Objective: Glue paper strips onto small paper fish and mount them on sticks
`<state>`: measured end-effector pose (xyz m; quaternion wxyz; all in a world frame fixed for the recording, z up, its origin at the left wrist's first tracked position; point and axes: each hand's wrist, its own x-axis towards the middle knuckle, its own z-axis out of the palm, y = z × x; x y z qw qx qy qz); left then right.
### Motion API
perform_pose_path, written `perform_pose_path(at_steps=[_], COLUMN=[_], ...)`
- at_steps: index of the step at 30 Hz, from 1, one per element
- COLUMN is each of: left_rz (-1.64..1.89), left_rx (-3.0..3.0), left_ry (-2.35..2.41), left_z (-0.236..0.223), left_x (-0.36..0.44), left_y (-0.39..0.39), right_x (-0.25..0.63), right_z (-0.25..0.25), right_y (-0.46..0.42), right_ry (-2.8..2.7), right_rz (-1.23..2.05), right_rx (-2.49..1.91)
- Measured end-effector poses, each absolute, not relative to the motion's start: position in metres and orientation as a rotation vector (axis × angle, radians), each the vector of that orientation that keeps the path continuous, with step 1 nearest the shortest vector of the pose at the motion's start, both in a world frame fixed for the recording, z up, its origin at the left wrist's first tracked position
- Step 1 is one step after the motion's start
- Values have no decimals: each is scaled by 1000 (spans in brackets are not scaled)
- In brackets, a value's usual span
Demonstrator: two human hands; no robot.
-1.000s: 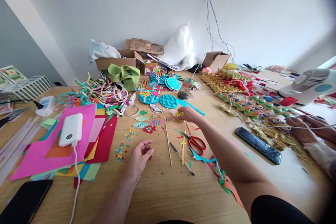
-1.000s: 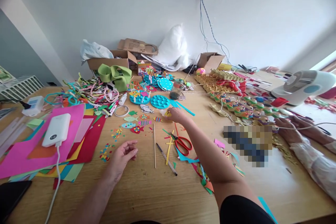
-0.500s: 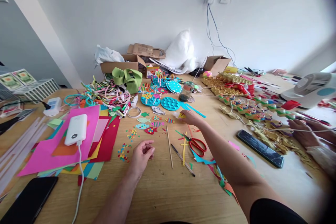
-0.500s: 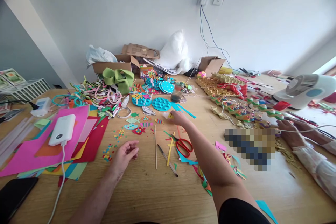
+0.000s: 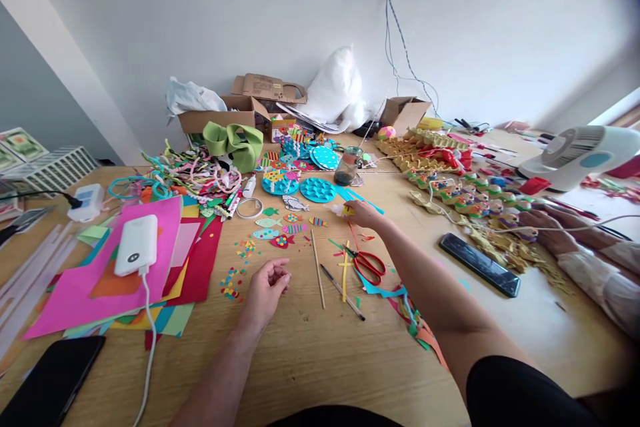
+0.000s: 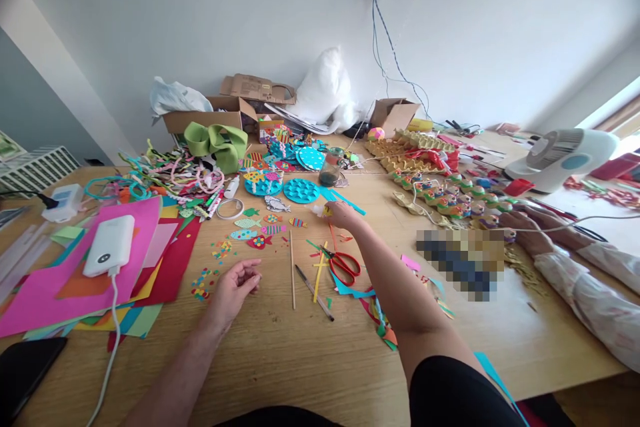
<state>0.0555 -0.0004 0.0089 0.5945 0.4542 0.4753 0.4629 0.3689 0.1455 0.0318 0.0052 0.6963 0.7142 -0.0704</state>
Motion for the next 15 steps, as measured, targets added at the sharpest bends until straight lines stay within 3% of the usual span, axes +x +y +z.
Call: perform_pose_path(at_steps=[12, 14, 15], left_rz=[1071, 1071, 1072], left_rx=[1029, 1026, 1028], left_ry=[1101, 1083, 1072], left_z=[11, 12, 12], left_x=[56, 57, 58], left_y=[-2, -3, -4], right_x=[359, 349, 343], right_z=[52, 58, 60], right_y=[114, 99, 90], right_ry=[2464, 2553, 2619], right_rz=[-397, -582, -874], right_rx=[2312, 2297, 2286])
